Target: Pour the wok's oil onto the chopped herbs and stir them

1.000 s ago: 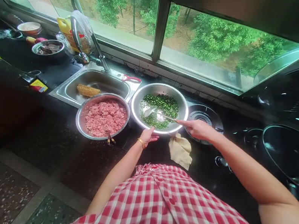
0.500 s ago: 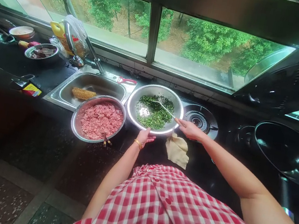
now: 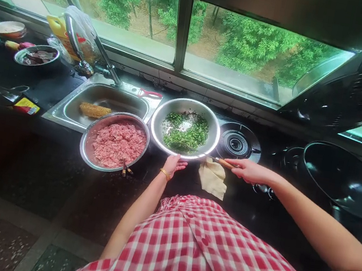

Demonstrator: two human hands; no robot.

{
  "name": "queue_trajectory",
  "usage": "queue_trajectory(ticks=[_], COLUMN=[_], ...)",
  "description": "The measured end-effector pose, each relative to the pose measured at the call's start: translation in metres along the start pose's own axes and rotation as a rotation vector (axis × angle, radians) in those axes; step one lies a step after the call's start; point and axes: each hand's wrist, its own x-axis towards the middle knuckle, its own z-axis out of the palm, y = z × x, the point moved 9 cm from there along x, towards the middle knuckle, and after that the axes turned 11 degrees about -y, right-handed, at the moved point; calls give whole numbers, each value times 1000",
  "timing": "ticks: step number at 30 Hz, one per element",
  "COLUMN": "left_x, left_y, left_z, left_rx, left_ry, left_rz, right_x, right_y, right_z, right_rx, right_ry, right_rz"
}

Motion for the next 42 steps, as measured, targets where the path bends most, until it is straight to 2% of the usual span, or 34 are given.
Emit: queue_trajectory(ticks=[3,6,11,14,17,20,23,25,28,31,35,37,39,42], left_x=[0,1,3,5,7,9,11,12,14,15,14,13,13,13], left_y=[3,6,5,4,3,1,-1,-2,-3,-3,-1,-1,-1,-1], left_z=[-1,0,4,4,4,4,4,4,5,5,5,5,5,5], left_rx=[8,10,-2,-19,-47,-82,-107,-113,-111,-99,-84,-82,-83,-89], left_ry=[6,-2,-9,12,42,58,58,53,45,39,41,44,44,44], left_rz=[0,-1,11,40,69,89,98,96,90,81,77,81,85,90], right_x=[8,9,27,44,43,26,5,-5,-11,-9,5,12,15,3], right_y=[-7,-14,-51,-62,-51,-20,3,8,1,-18,-38,-40,-35,-20], right_z=[-14,-37,-80,-98,-110,-98,-67,-45,-20,-17,-45,-55,-56,-43], right_rx=[-75,-149,-436,-538,-481,-254,41,255,467,421,59,-72,-102,-10], right_ry=[108,222,464,506,482,299,106,30,-22,24,255,316,289,139], right_rz=[-2,-28,-173,-149,-62,58,85,70,27,-51,-55,-17,14,42])
